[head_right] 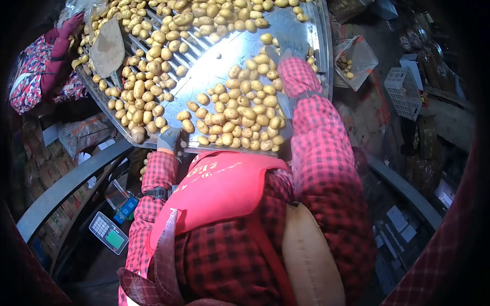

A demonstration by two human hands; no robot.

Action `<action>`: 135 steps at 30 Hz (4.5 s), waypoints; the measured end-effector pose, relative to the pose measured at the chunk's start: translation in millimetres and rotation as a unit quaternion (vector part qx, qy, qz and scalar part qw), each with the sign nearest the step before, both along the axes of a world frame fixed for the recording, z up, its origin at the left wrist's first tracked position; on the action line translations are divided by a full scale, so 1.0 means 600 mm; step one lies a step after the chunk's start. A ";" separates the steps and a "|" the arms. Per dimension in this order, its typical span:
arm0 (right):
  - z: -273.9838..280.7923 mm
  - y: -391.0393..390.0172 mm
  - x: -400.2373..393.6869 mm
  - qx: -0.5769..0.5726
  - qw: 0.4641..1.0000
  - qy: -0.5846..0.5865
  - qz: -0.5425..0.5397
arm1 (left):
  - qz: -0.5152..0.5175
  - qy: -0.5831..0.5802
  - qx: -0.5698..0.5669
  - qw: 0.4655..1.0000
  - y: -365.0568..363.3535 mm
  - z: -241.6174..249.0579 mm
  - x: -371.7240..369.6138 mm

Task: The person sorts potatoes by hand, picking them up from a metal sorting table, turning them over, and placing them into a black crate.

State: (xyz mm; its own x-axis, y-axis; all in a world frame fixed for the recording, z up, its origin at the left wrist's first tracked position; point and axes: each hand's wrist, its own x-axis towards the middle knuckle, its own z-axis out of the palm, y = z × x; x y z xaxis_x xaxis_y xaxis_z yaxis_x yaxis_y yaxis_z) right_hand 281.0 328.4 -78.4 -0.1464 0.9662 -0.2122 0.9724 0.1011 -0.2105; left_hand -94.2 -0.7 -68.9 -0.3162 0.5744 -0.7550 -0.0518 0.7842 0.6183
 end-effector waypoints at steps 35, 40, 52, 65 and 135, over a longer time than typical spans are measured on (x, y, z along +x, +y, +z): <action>0.077 -0.427 -0.233 0.160 0.903 0.167 0.362 | 0.058 -0.146 -0.035 0.987 0.014 0.063 0.022; 0.069 -0.395 -0.196 -0.039 0.944 0.071 0.320 | 0.064 -0.126 -0.024 0.990 0.014 0.069 0.023; 0.032 -0.370 -0.353 0.030 0.939 0.119 0.322 | 0.043 -0.107 -0.035 0.993 0.015 0.069 0.015; 0.101 -0.321 -0.134 -0.161 0.966 -0.099 0.175 | 0.063 -0.105 -0.038 0.992 0.017 0.079 0.021; 0.032 -0.153 0.098 -0.017 0.994 -0.006 -0.108 | 0.098 -0.107 -0.062 0.988 0.010 0.043 0.013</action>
